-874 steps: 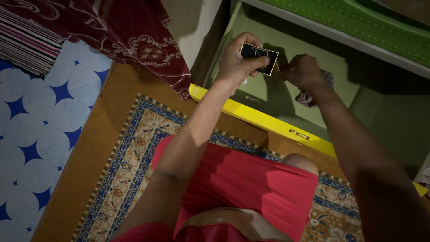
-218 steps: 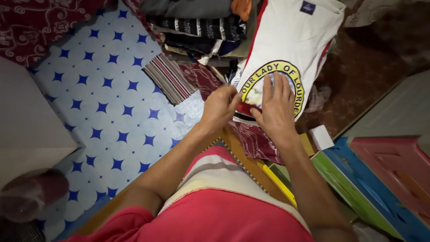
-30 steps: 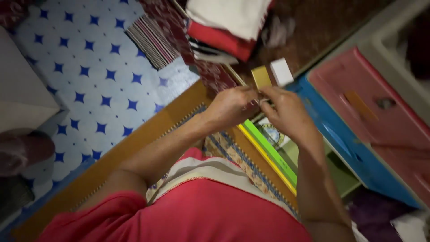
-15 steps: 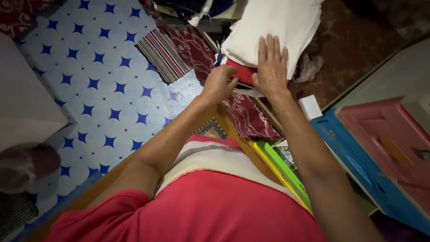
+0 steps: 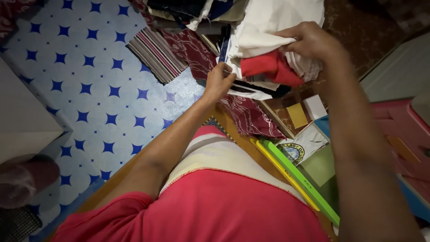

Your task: The person sits on the floor and organizes clothes in a drawer. They fold various garments including shirts and pants, and place them neatly into the drawer. The person also handles a small box containing jewelry.

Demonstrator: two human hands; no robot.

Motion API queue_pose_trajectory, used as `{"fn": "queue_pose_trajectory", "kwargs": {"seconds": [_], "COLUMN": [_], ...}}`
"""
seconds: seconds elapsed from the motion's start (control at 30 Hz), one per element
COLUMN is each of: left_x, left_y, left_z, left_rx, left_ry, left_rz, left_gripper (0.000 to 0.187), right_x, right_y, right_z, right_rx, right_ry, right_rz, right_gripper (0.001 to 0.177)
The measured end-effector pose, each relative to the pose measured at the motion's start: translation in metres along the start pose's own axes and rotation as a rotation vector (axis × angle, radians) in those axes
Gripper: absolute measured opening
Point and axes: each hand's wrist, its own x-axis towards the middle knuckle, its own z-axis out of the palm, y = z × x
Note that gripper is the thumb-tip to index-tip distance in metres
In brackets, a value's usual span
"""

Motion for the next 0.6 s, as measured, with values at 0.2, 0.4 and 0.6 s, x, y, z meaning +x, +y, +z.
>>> {"fn": "queue_pose_trajectory", "kwargs": {"seconds": [0.2,0.4,0.6], "left_x": [-0.008,0.002,-0.002], "left_y": [0.017,-0.004,0.020], "left_z": [0.004,0.008,0.003], "left_rx": [-0.255,-0.575,-0.842], "left_ry": [-0.037,-0.062,-0.202], "left_rz": [-0.085,-0.142,-0.164], "left_gripper": [0.037,0.021,0.022], "right_x": [0.014,-0.037,-0.063], "right_y": [0.020,-0.029,-0.068], "right_z": [-0.016,-0.038,0.074], "right_rx": [0.043,0.023,-0.276], "right_ry": [0.080,0.353,0.242], "right_rz": [-0.155,-0.236,-0.098], "right_gripper": [0.056,0.041,0.117]}}
